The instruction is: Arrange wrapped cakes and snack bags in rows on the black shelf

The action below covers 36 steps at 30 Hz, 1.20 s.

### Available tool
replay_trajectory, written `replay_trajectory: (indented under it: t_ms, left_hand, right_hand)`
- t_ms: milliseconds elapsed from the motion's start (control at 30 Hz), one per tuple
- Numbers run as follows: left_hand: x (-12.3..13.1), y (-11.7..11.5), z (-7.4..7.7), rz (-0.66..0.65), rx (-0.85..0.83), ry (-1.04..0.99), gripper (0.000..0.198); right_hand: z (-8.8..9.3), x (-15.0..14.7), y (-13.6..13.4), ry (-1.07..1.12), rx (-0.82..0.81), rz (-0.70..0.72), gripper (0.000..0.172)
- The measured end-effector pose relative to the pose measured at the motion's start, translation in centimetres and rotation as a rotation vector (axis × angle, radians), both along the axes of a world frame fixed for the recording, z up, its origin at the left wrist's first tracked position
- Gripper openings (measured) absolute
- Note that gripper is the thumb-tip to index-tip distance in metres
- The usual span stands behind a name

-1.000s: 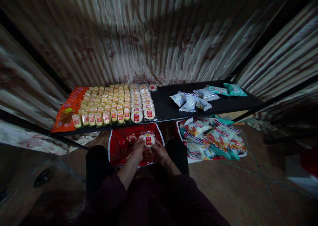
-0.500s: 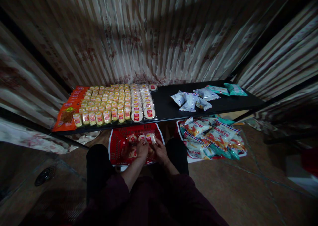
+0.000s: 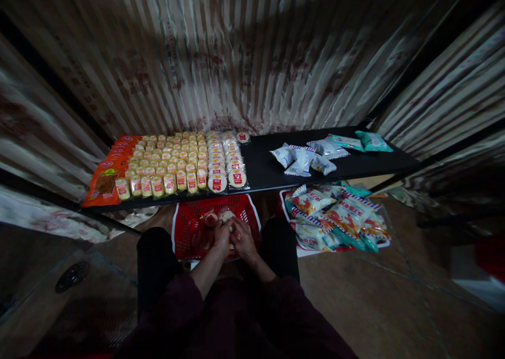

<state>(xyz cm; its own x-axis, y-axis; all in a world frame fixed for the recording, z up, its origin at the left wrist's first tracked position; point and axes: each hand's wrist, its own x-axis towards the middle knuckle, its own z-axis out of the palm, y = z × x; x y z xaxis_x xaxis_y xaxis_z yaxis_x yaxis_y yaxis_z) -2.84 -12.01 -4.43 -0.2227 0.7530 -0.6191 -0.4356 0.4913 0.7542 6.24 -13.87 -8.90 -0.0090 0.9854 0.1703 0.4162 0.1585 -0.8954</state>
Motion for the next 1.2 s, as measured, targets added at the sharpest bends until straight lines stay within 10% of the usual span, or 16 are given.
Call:
replay_trajectory:
  t_ms: [700,1200]
  left_hand:
    - [-1.7,0.2,-0.1,0.065,-0.130,-0.148,0.014]
    - [-1.2,-0.4,0.8,-0.025,-0.107,-0.058,0.017]
  right_hand:
    - [0.1,0.9,0.2,0.432,-0.259,-0.187,0.040]
    - [0.1,1.0,0.0,-0.077,-0.073,-0.120,0.029]
